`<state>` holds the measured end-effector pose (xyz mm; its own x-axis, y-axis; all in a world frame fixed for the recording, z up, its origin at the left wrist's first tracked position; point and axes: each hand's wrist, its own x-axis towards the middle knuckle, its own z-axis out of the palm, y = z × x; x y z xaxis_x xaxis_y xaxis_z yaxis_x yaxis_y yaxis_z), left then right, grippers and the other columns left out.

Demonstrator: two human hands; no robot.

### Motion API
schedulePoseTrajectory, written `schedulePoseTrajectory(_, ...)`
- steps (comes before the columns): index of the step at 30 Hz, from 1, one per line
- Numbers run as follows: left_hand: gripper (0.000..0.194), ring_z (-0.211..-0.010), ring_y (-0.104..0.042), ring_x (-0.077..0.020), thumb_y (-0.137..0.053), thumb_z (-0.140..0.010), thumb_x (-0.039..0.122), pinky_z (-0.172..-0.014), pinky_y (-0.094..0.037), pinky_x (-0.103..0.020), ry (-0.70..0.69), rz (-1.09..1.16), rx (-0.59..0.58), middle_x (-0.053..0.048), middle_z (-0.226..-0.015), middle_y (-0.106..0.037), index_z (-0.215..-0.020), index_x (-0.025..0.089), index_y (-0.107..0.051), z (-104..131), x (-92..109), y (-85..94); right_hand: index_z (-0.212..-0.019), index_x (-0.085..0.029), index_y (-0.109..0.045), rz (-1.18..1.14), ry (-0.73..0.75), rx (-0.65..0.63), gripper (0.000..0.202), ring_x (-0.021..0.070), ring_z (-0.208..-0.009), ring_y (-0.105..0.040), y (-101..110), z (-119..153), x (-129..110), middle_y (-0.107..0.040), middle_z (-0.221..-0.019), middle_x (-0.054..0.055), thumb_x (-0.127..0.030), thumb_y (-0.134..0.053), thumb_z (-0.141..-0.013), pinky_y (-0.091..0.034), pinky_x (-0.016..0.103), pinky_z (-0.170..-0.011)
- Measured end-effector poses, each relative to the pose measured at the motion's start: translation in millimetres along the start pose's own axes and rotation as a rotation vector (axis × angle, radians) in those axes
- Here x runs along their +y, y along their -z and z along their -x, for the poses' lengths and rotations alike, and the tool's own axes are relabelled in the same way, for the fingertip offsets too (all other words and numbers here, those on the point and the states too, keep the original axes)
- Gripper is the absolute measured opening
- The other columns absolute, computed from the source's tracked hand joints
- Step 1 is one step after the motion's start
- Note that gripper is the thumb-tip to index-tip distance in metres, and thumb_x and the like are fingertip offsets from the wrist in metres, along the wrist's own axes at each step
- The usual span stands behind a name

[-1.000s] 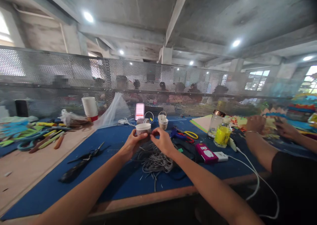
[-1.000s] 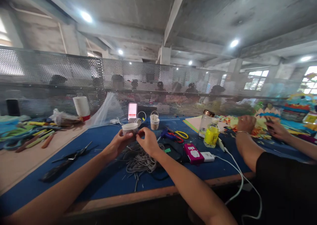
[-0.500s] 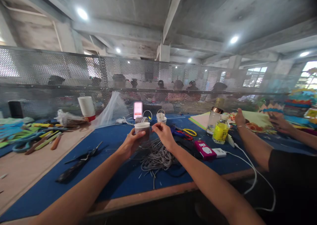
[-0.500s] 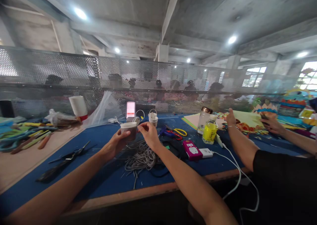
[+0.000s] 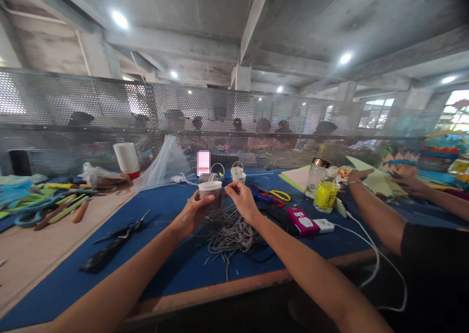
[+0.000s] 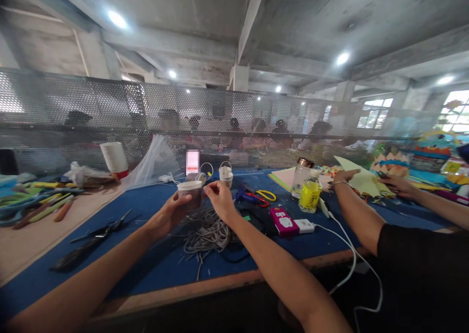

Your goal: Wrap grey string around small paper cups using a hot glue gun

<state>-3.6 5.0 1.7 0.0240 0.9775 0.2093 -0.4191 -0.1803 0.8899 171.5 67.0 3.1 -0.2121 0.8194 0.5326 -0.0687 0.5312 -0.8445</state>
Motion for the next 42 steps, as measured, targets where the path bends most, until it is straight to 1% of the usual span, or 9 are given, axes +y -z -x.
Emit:
schedulePoseTrajectory(4,0.056,-0.11,-0.071,-0.0279,-0.089,-0.072,0.03,-0.095,-0.053,-0.037,0.005,-0.004,-0.011,-0.012,-0.121,-0.076,-0.122,0.016,-0.069,0.2,0.4,0.4,-0.085,-0.021,-0.063,-0.003,0.001,-0.007,0.022,0.0201,-0.079,-0.071,-0.1,-0.3,-0.1,-0.074,-0.079,0.003,-0.042,-0.069,-0.088,-0.054,0.032,-0.081)
schedulePoseTrajectory(13,0.05,-0.108,-0.072,-0.0278,-0.087,-0.075,0.03,-0.096,-0.053,-0.037,0.007,0.0,-0.08,-0.013,-0.118,-0.078,-0.121,0.017,-0.072,0.7,0.5,1.2,-0.087,-0.021,-0.063,-0.01,0.018,-0.022,0.024,0.02,-0.077,-0.072,0.3,-0.2,3.0,-0.074,-0.078,0.002,-0.044,-0.067,-0.089,-0.055,0.032,-0.08)
schedulePoseTrajectory(19,0.061,-0.106,-0.072,-0.0275,-0.087,-0.076,0.03,-0.092,-0.054,-0.036,0.014,-0.004,-0.088,-0.013,-0.122,-0.077,-0.133,0.018,-0.069,0.4,-0.3,2.9,-0.086,-0.021,-0.063,-0.017,-0.003,-0.031,0.024,0.0197,-0.077,-0.073,0.4,-0.5,2.1,-0.074,-0.078,0.003,-0.044,-0.067,-0.089,-0.055,0.031,-0.078)
schedulePoseTrajectory(25,0.06,-0.103,-0.073,-0.0272,-0.087,-0.076,0.032,-0.089,-0.054,-0.036,0.02,-0.014,-0.095,-0.014,-0.124,-0.076,-0.132,0.017,-0.069,0.2,-1.3,4.4,-0.085,-0.021,-0.063,-0.062,-0.031,-0.041,0.022,0.0193,-0.074,-0.072,0.1,-0.9,3.1,-0.073,-0.076,0.001,-0.042,-0.07,-0.087,-0.056,0.031,-0.077)
schedulePoseTrajectory(32,0.067,-0.106,-0.072,-0.0294,-0.09,-0.072,0.033,-0.09,-0.055,-0.038,0.038,-0.028,-0.067,-0.013,-0.123,-0.077,-0.134,0.02,-0.068,0.8,-0.1,3.7,-0.083,-0.021,-0.064,-0.1,-0.082,-0.041,0.022,0.0188,-0.073,-0.072,-0.1,-0.8,2.0,-0.072,-0.073,0.0,-0.042,-0.072,-0.084,-0.056,0.031,-0.077)
schedulePoseTrajectory(37,0.059,-0.106,-0.072,-0.0273,-0.089,-0.074,0.032,-0.094,-0.054,-0.038,0.021,-0.021,-0.082,-0.014,-0.126,-0.075,-0.129,0.018,-0.071,0.1,-0.8,5.6,-0.081,-0.02,-0.065,-0.149,-0.104,-0.045,0.021,0.018,-0.071,-0.071,0.5,-1.1,0.5,-0.072,-0.075,0.0,-0.039,-0.074,-0.081,-0.056,0.031,-0.077)
schedulePoseTrajectory(42,0.057,-0.11,-0.071,-0.03,-0.09,-0.073,0.036,-0.099,-0.052,-0.04,0.032,-0.062,-0.051,-0.015,-0.123,-0.076,-0.123,0.014,-0.073,0.5,0.7,4.0,-0.08,-0.019,-0.065,-0.202,-0.128,-0.035,0.022,0.0178,-0.071,-0.071,-0.2,-1.9,2.4,-0.071,-0.074,0.0,-0.039,-0.076,-0.08,-0.057,0.032,-0.077)
